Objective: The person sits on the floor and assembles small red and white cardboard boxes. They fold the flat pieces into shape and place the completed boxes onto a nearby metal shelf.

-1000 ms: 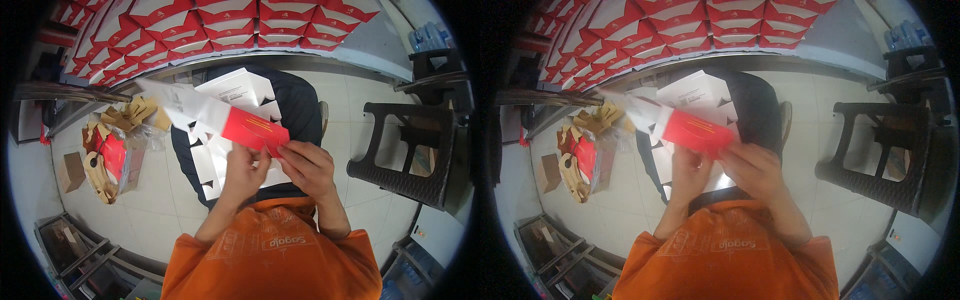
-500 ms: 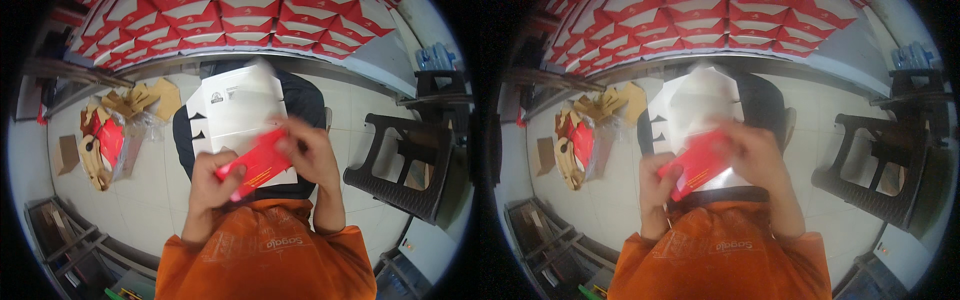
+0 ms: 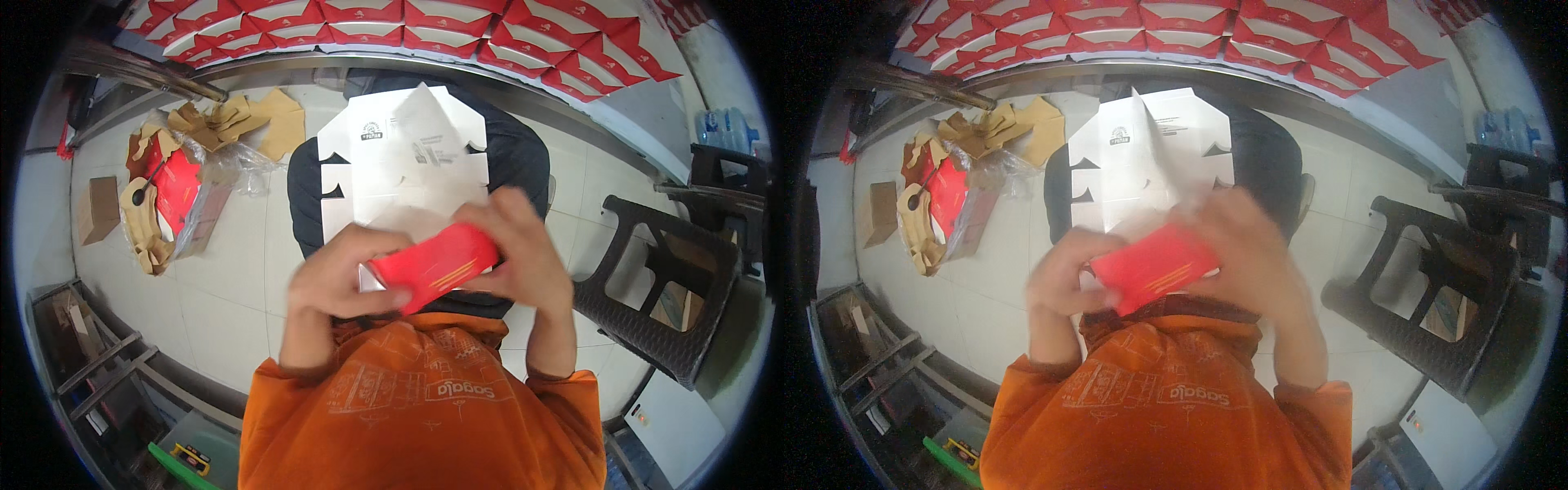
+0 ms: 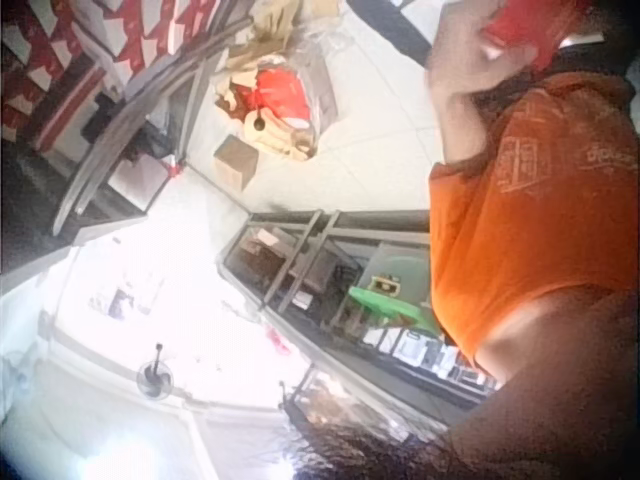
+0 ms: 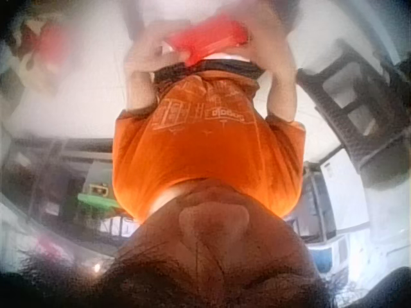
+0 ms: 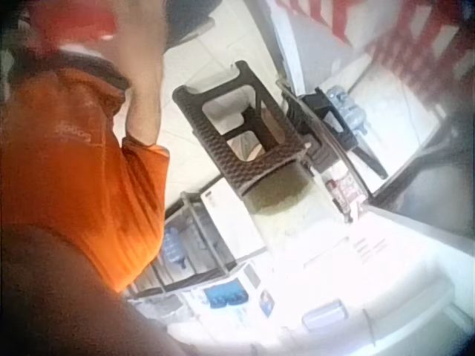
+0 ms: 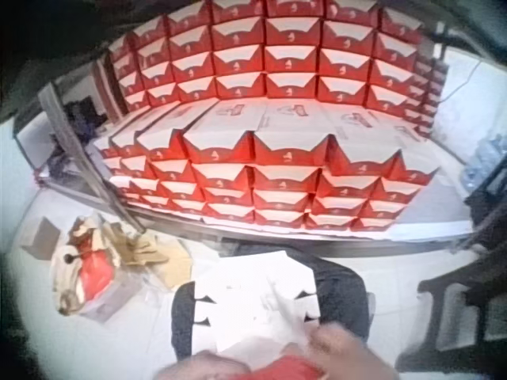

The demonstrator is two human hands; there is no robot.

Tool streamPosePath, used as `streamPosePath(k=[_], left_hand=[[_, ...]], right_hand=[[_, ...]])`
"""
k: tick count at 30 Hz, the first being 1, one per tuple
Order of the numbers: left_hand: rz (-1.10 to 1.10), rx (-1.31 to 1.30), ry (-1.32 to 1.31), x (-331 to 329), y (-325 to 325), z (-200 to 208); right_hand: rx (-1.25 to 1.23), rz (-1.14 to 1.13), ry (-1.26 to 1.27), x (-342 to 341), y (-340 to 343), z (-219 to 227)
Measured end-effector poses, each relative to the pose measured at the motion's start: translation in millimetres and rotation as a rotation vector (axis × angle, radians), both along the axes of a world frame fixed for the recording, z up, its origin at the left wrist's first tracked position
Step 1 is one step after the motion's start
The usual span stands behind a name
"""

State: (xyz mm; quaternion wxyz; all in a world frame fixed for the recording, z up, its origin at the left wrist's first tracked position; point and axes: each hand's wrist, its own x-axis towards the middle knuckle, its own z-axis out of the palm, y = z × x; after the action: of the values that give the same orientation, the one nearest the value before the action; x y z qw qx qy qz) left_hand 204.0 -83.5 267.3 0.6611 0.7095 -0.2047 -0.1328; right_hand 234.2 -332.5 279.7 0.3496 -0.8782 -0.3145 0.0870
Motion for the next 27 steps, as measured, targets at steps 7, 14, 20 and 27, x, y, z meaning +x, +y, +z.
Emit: streamPosePath(k=[7, 14, 20, 27], left_hand=[[-0.178, 0.09, 0.059, -8, 15, 9], [-0.198, -0.098, 0.449, -13, -14, -28], [-0.203, -0.205, 0.764, -14, -9, -39], [-0.315, 0.066, 0.019, -11, -12, -30]], right_hand=[[-0.133, -0.051, -0.123, 3, -12, 17], [0.477, 0.043, 0.072, 1, -16, 17], [0.123, 0.01, -0.035, -11, 7, 40], [-0.134, 0.262, 0.153, -15, 17, 42]])
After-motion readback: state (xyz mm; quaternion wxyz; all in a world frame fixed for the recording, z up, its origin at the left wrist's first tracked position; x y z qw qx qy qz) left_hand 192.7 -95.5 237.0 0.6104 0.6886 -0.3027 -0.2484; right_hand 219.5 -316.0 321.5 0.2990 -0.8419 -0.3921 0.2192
